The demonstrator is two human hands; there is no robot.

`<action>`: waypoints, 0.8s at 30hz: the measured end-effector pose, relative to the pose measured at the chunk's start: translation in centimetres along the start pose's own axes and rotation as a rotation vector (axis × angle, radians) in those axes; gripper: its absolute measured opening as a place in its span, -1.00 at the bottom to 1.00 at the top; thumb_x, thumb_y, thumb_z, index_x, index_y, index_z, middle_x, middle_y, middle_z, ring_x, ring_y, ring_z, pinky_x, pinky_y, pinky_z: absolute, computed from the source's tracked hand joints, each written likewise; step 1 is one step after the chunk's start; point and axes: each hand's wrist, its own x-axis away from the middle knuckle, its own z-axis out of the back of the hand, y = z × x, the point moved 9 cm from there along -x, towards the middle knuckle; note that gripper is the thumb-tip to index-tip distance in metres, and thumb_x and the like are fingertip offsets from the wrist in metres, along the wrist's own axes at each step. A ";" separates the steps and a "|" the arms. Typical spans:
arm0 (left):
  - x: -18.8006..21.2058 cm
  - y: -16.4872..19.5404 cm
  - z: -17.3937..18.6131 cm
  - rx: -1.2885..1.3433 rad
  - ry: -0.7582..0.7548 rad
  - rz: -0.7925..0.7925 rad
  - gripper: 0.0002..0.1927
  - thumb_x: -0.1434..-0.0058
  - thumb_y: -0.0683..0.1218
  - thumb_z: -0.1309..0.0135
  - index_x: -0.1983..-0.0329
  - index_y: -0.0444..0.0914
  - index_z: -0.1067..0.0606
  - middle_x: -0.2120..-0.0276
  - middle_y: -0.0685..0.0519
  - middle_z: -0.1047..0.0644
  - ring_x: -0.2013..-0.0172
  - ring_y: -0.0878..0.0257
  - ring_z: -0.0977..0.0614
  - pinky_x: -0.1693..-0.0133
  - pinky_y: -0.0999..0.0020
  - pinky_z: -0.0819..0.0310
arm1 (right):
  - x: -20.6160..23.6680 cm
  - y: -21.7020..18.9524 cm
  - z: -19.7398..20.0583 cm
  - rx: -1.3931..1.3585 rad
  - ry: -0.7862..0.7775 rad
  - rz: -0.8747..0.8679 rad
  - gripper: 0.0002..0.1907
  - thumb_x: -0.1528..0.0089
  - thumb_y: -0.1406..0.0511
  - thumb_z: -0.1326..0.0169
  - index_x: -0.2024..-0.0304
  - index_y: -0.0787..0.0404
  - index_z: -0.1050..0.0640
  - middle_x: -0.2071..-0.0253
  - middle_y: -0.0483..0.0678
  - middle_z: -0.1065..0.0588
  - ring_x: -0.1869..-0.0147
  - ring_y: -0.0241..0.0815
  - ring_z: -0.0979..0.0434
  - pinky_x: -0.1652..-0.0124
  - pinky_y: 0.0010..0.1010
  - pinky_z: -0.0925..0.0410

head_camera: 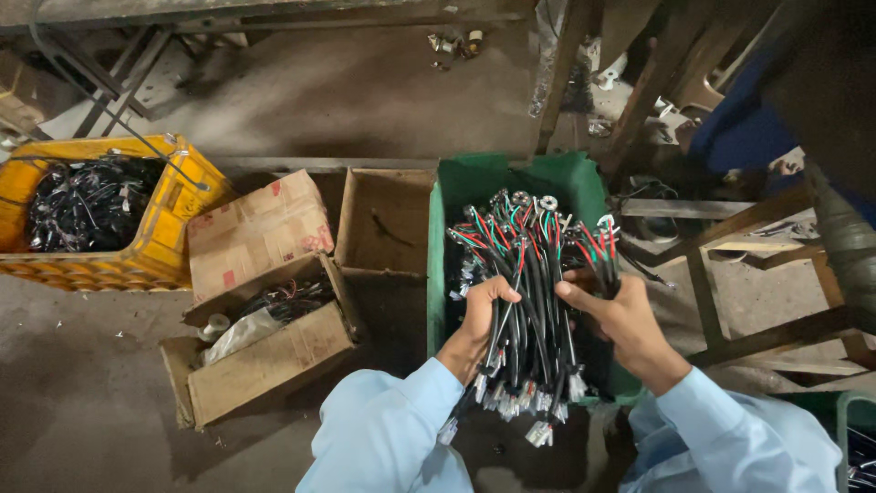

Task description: The person sits at a workbench and gathers wire harnesses with connectors from a green bin, pulling out individual cables and bunching them into bundles held in the hands, adding more harnesses from the bin to build up the bundle.

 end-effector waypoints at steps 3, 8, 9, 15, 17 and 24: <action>-0.5 -0.2 0.3 0.031 -0.031 0.019 -0.28 -0.03 -0.03 0.15 -0.25 -0.50 -0.37 -0.05 -0.35 -0.55 0.04 -0.27 -0.65 -0.11 -0.03 -0.55 | -0.1 0.0 -0.6 -0.055 -0.020 -0.064 -0.76 -0.12 0.29 -0.31 0.20 0.25 -0.61 0.53 -0.13 -0.50 0.66 -0.41 -0.30 0.66 -0.51 0.00; 0.0 0.0 0.9 -0.116 0.242 -0.055 -0.58 -0.32 -0.01 -0.04 -0.05 -0.46 -0.52 0.17 -0.20 -0.63 0.27 0.06 -0.69 0.18 0.25 -0.61 | -0.3 -2.0 0.0 -0.090 -0.002 0.131 -0.76 -0.14 0.29 -0.33 0.29 0.23 -0.52 0.53 -0.23 -0.44 0.63 -0.47 -0.19 0.63 -0.55 -0.04; 0.5 -0.5 0.8 -0.153 0.323 -0.033 -0.61 -0.29 0.00 -0.07 -0.01 -0.41 -0.54 0.19 -0.14 -0.64 0.29 0.11 -0.69 0.19 0.29 -0.61 | -0.3 -2.1 0.1 -0.058 -0.002 0.158 -0.78 -0.14 0.29 -0.33 0.31 0.22 -0.53 0.53 -0.23 -0.43 0.63 -0.47 -0.19 0.63 -0.56 -0.04; 1.9 -0.3 -3.1 -0.261 0.331 0.049 -0.56 -0.26 -0.01 -0.07 -0.08 -0.40 -0.52 0.15 -0.14 -0.65 0.18 0.11 -0.70 0.09 0.27 -0.64 | 0.1 -4.7 0.7 0.331 0.080 0.520 -0.79 -0.19 0.32 -0.21 0.21 0.30 -0.51 0.50 -0.08 -0.46 0.54 -0.27 -0.34 0.49 -0.37 -0.23; 2.0 -0.1 -3.7 -0.228 0.301 0.064 -0.53 -0.22 -0.02 -0.04 -0.09 -0.43 -0.51 0.16 -0.17 -0.65 0.15 0.06 -0.71 0.07 0.21 -0.66 | 0.4 -5.7 0.9 0.543 0.155 0.659 -0.78 -0.20 0.33 -0.18 0.17 0.33 -0.51 0.48 0.01 -0.48 0.48 -0.15 -0.44 0.42 -0.29 -0.30; 2.1 1.0 -2.6 -0.102 0.195 0.020 -0.47 -0.21 -0.02 -0.04 -0.13 -0.49 -0.49 0.12 -0.28 -0.62 0.14 -0.03 -0.69 0.08 0.13 -0.65 | -1.8 -2.5 2.1 0.474 -0.032 0.357 -0.71 -0.21 0.19 -0.23 0.40 0.32 -0.62 0.62 -0.12 -0.45 0.55 -0.31 -0.36 0.51 -0.41 -0.21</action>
